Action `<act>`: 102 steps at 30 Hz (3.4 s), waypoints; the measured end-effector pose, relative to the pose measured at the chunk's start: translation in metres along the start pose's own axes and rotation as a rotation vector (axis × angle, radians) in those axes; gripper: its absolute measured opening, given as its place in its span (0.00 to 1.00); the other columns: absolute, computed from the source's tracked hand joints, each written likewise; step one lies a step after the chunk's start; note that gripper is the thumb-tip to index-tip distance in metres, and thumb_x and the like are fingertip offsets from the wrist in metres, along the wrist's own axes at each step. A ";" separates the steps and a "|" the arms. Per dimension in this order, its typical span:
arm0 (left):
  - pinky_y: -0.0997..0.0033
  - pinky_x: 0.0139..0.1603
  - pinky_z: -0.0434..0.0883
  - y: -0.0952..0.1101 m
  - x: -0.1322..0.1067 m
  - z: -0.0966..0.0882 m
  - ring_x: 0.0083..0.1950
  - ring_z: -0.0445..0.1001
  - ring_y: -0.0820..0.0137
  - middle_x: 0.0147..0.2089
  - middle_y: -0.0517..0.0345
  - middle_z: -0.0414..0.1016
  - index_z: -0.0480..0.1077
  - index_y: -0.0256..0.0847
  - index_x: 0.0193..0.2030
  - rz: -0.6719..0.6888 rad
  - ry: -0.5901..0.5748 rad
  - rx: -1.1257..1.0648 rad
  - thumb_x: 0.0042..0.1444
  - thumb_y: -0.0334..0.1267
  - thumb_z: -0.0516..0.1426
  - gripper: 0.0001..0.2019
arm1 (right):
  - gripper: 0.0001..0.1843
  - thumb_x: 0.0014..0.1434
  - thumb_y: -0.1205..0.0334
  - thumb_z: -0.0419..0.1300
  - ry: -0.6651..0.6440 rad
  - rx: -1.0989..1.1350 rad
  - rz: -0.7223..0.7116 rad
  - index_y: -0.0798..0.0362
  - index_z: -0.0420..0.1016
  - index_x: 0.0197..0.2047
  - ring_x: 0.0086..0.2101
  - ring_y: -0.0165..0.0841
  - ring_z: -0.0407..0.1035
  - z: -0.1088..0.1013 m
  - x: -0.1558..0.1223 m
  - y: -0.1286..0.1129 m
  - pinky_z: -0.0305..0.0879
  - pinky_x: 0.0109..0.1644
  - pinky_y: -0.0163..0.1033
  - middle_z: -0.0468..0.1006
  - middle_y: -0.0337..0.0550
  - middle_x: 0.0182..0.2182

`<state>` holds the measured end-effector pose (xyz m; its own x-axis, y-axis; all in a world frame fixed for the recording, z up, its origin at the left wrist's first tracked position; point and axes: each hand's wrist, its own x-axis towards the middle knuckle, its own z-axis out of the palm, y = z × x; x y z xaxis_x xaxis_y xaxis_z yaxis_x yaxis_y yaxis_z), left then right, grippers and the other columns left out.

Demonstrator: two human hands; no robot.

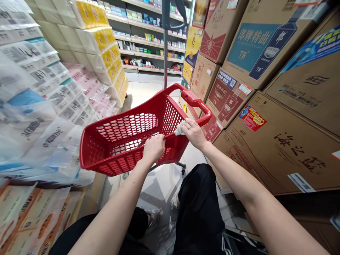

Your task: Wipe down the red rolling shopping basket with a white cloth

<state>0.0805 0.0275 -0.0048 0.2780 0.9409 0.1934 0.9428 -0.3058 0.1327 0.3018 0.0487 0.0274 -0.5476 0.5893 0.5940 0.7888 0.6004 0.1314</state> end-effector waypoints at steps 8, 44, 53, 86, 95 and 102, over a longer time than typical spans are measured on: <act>0.62 0.44 0.62 -0.002 0.005 0.001 0.46 0.71 0.60 0.45 0.46 0.73 0.64 0.38 0.44 0.032 -0.015 0.021 0.62 0.38 0.41 0.13 | 0.13 0.68 0.64 0.46 -0.092 0.046 -0.112 0.52 0.71 0.43 0.46 0.35 0.64 0.025 0.019 -0.035 0.60 0.54 0.44 0.75 0.45 0.41; 0.69 0.34 0.64 -0.062 -0.015 0.001 0.41 0.75 0.62 0.40 0.53 0.77 0.68 0.46 0.41 -0.008 -0.284 -0.013 0.60 0.51 0.40 0.20 | 0.11 0.65 0.67 0.49 -0.011 -0.020 0.035 0.51 0.71 0.46 0.56 0.37 0.60 0.015 -0.009 0.007 0.51 0.65 0.55 0.71 0.48 0.51; 0.67 0.36 0.65 -0.045 -0.007 0.008 0.42 0.75 0.62 0.41 0.52 0.77 0.68 0.46 0.40 -0.026 -0.263 0.016 0.60 0.52 0.39 0.20 | 0.11 0.65 0.67 0.50 0.163 0.002 0.152 0.52 0.73 0.44 0.59 0.39 0.56 0.027 -0.033 -0.002 0.54 0.64 0.54 0.72 0.49 0.52; 0.67 0.38 0.65 -0.030 -0.015 0.001 0.42 0.74 0.62 0.42 0.52 0.77 0.68 0.45 0.43 -0.029 -0.275 0.011 0.61 0.51 0.38 0.21 | 0.14 0.65 0.64 0.50 0.085 -0.176 0.455 0.52 0.74 0.48 0.41 0.40 0.60 0.007 -0.058 0.019 0.59 0.47 0.44 0.70 0.50 0.40; 0.65 0.37 0.65 -0.025 -0.014 0.003 0.41 0.74 0.60 0.42 0.50 0.76 0.66 0.44 0.42 -0.018 -0.283 0.011 0.61 0.49 0.38 0.20 | 0.19 0.66 0.59 0.46 0.220 0.000 0.638 0.54 0.68 0.55 0.45 0.38 0.63 -0.002 -0.039 0.023 0.62 0.49 0.41 0.67 0.52 0.46; 0.64 0.37 0.65 -0.023 -0.017 0.003 0.41 0.74 0.60 0.42 0.50 0.76 0.67 0.44 0.41 -0.033 -0.271 -0.010 0.61 0.48 0.39 0.19 | 0.16 0.68 0.61 0.43 -0.154 -0.044 0.346 0.53 0.70 0.50 0.44 0.37 0.63 0.032 -0.006 -0.048 0.62 0.45 0.38 0.71 0.50 0.46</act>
<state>0.0541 0.0188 -0.0139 0.2876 0.9546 -0.0779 0.9506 -0.2746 0.1447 0.2580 0.0339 -0.0082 -0.2800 0.8295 0.4833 0.9438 0.3300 -0.0195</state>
